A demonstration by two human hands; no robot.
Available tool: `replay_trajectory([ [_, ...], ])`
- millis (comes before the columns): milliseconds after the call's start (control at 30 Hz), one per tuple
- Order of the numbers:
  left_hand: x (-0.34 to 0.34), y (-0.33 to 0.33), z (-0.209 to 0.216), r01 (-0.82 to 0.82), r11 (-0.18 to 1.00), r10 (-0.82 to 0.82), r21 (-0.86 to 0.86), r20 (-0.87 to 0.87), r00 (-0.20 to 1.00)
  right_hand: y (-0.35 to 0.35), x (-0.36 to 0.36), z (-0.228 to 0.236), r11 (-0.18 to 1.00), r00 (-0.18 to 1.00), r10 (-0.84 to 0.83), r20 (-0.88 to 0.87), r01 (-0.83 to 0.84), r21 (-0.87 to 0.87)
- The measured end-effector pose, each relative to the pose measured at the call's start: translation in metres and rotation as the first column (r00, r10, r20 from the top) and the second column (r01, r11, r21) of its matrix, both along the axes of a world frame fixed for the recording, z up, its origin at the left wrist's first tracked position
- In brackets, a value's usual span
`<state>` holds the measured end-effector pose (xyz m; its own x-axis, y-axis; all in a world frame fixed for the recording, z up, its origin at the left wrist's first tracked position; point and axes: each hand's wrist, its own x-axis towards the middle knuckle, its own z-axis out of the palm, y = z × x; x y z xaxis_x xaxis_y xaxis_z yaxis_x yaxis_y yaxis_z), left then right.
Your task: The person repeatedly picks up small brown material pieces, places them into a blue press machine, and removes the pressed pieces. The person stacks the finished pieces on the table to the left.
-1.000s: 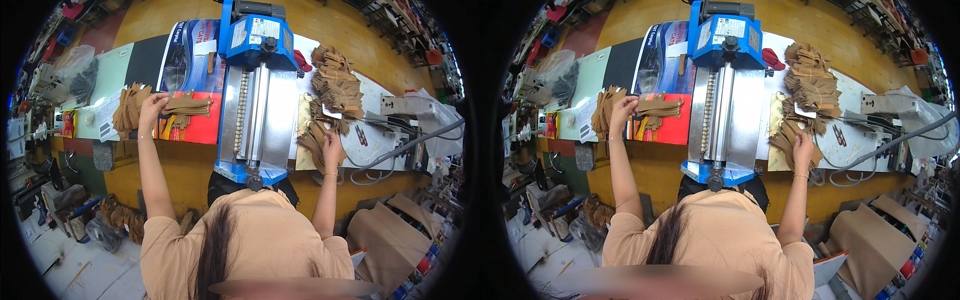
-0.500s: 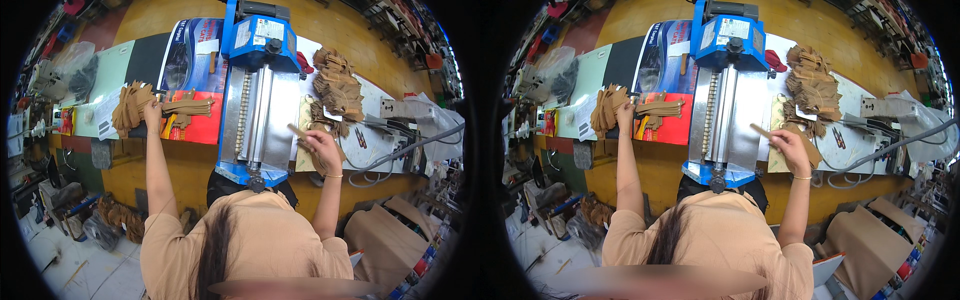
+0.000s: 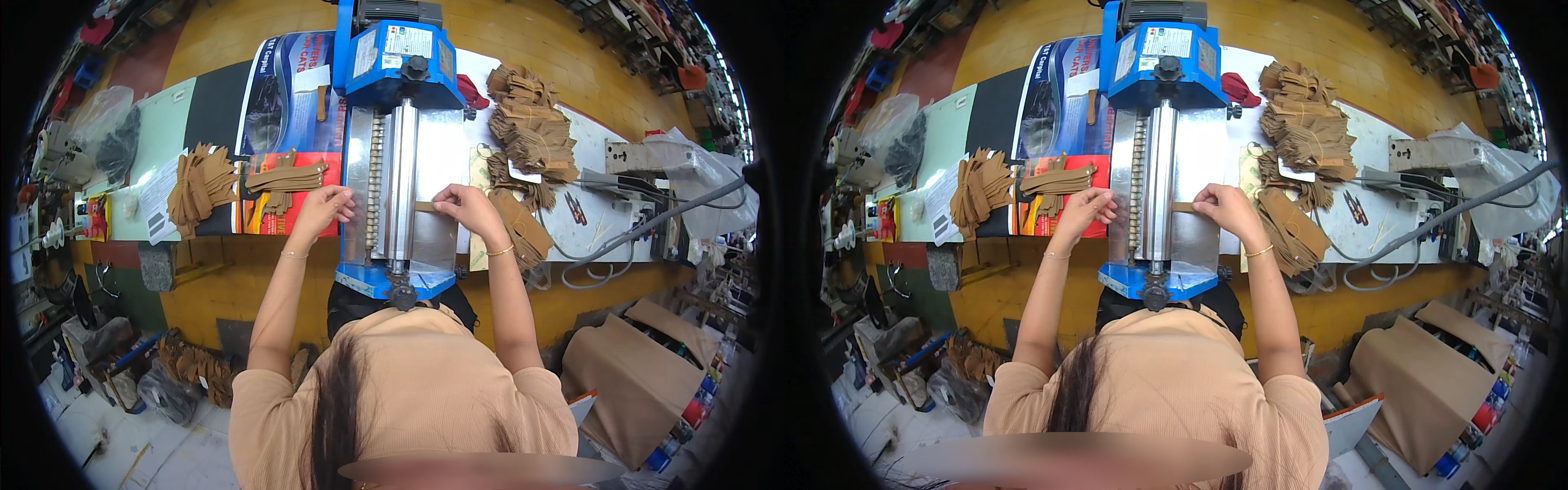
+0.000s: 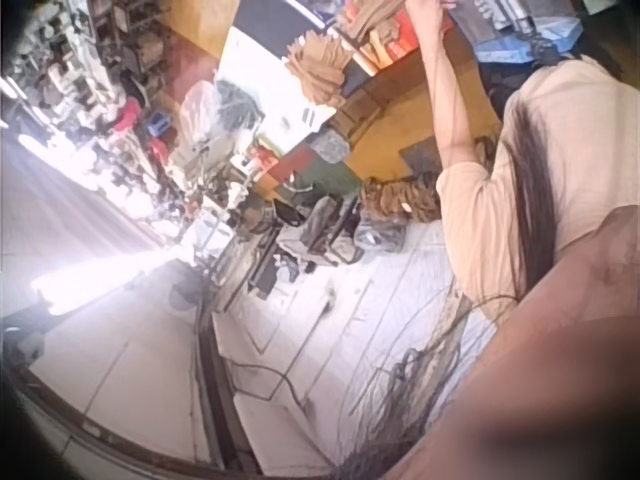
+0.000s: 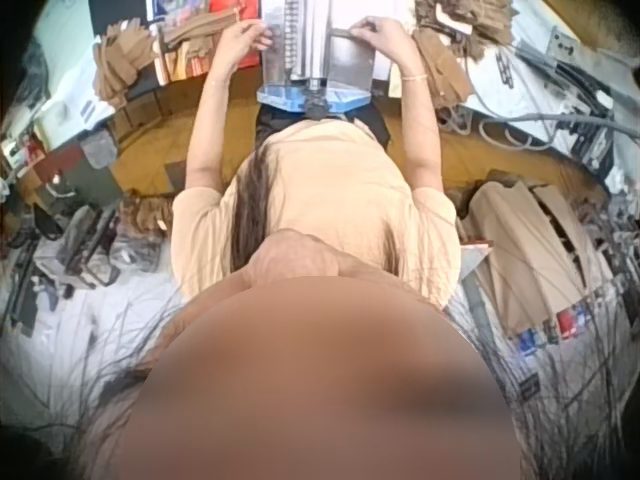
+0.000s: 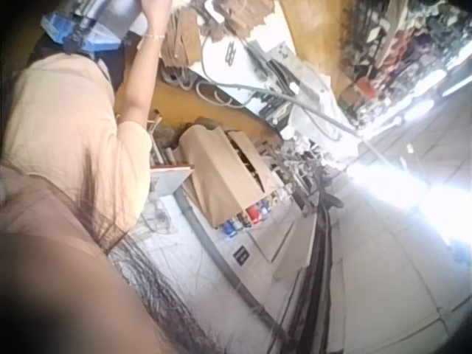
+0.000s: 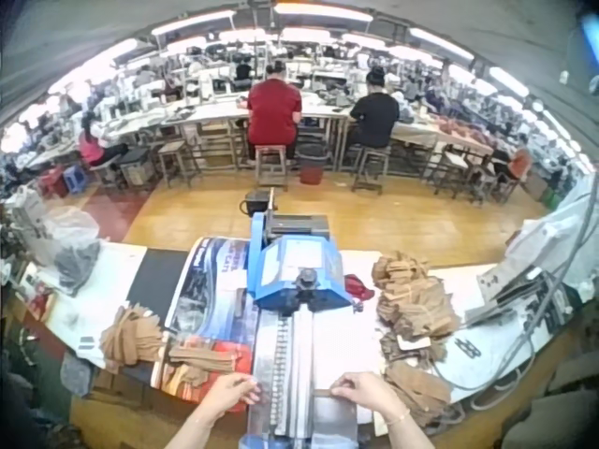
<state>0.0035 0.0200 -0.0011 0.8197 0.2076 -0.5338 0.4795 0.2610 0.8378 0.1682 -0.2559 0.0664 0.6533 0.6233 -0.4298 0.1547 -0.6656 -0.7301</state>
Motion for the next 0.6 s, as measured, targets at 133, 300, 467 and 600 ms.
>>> replay_trajectory([
  [133, 0.013, -0.017, 0.009, 0.019, 0.996, -0.026, -0.090, -0.077, 0.997, -0.028, 0.006, -0.002, 0.992, 0.992, -0.126, -0.016, 0.126, -0.025],
  [300, 0.017, -0.026, 0.014, -0.013, 0.994, 0.002, -0.108, -0.098, 0.995, -0.082, 0.012, -0.017, 0.930, 0.925, -0.349, 0.154, 0.361, -0.062],
  [467, 0.013, -0.019, 0.007, -0.019, 0.994, 0.011, -0.106, -0.076, 0.997, -0.140, 0.015, -0.045, 0.856, 0.830, -0.434, 0.350, 0.501, -0.126],
  [600, 0.005, -0.007, 0.002, -0.123, 0.981, 0.114, -0.151, -0.070, 0.991, -0.163, 0.009, -0.081, 0.847, 0.801, -0.426, 0.421, 0.516, -0.127],
])
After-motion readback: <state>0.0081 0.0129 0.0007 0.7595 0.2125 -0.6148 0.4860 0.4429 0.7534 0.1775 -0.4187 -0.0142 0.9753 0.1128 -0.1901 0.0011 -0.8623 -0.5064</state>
